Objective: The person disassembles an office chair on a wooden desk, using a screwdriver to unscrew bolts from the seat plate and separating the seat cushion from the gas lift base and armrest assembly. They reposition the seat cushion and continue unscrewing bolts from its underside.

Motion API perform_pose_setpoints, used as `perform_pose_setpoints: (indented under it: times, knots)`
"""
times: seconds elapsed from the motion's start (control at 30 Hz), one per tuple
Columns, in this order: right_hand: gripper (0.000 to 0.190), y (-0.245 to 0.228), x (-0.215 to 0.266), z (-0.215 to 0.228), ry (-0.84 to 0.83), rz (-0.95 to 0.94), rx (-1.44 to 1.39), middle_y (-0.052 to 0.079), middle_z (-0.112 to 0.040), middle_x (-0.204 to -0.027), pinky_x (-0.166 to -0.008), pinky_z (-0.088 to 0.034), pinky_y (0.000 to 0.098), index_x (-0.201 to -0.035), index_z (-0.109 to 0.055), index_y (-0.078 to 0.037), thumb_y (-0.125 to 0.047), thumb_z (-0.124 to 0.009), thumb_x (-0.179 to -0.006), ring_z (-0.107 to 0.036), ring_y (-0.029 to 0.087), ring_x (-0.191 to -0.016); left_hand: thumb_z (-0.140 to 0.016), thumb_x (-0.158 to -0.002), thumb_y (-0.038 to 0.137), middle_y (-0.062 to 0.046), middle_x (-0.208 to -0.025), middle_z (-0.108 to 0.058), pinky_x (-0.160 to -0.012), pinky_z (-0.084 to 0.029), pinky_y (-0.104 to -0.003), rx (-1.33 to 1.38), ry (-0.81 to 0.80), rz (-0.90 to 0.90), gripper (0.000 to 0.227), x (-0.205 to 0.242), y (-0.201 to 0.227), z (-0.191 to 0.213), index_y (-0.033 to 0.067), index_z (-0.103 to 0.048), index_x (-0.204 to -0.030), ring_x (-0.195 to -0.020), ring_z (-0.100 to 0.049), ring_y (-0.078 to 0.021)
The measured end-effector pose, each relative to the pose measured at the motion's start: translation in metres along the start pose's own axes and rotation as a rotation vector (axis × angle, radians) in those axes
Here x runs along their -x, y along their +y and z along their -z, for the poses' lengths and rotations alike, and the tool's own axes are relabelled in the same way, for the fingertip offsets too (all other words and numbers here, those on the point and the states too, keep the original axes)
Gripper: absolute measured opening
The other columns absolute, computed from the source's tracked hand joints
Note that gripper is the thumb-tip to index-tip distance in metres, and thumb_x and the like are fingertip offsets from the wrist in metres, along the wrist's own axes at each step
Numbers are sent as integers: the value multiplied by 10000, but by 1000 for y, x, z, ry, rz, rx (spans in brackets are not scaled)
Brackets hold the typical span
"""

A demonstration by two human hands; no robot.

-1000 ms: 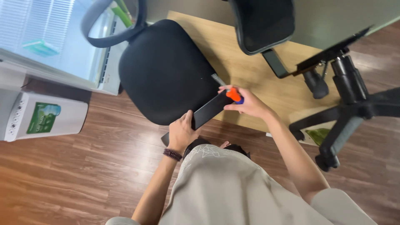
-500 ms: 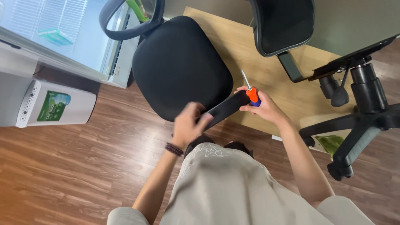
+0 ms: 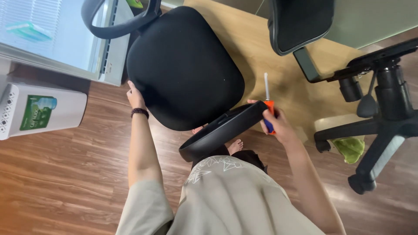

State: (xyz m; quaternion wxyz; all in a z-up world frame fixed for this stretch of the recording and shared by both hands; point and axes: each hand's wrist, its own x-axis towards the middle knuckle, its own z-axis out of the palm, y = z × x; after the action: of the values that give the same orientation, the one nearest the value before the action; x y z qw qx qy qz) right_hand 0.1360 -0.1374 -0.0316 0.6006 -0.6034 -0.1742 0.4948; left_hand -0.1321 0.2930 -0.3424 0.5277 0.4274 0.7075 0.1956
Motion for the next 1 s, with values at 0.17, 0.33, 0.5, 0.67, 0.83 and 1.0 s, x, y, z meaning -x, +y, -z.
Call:
perform_pose_setpoints:
  times: [0.17,0.33,0.5,0.67,0.83,1.0]
  knots:
    - [657,28,-55,55,-103,-107,-122,81,-761,-1257,-447,-388,197,-1194,-692,22,-560,-432,-1034,-510,40,-506,-310,-963,781,-233,-1298,-649,-1055,-434,-475,-214,169,32,890,34,2,-25,23,-591,-1334,-1206,-599,-401]
    - [486,19,-160,28,223,-122,516,-17,-616,-697,-399,-357,252,-1220,-732,-79,-465,-702,-927,-507,83,-437,-298,-969,709,-181,-1227,-711,-988,-493,-480,-229,271,35,771,97,49,-20,105,-616,-1327,-1144,-663,-382]
    - [544,60,-238,40,262,-223,573,-21,-578,-625,-400,-442,248,-1155,-709,-79,-554,-716,-891,-543,88,-421,-312,-990,673,-189,-1239,-704,-975,-494,-472,-185,312,-91,735,91,32,-21,93,-597,-1340,-1139,-658,-385]
    - [606,77,-264,48,136,-326,657,9,-543,-574,-411,-472,249,-1087,-652,-71,-629,-723,-861,-550,96,-426,-305,-1003,660,-190,-1247,-704,-971,-502,-462,-164,327,-141,736,86,20,-22,68,-600,-1327,-1137,-663,-380]
    - [617,68,-274,55,56,-333,649,-18,-539,-589,-421,-457,261,-1007,-646,-47,-632,-735,-834,-537,98,-436,-316,-1006,660,-194,-1256,-694,-987,-498,-454,-161,327,-159,747,85,21,-22,50,-612,-1320,-1155,-658,-376]
    - [632,83,-298,70,14,-426,578,-25,-562,-641,-451,-466,251,-1011,-643,-95,-685,-717,-794,-551,93,-483,-322,-1012,659,-192,-1265,-693,-997,-489,-455,-178,322,-126,743,90,27,-21,50,-612,-1322,-1162,-651,-374]
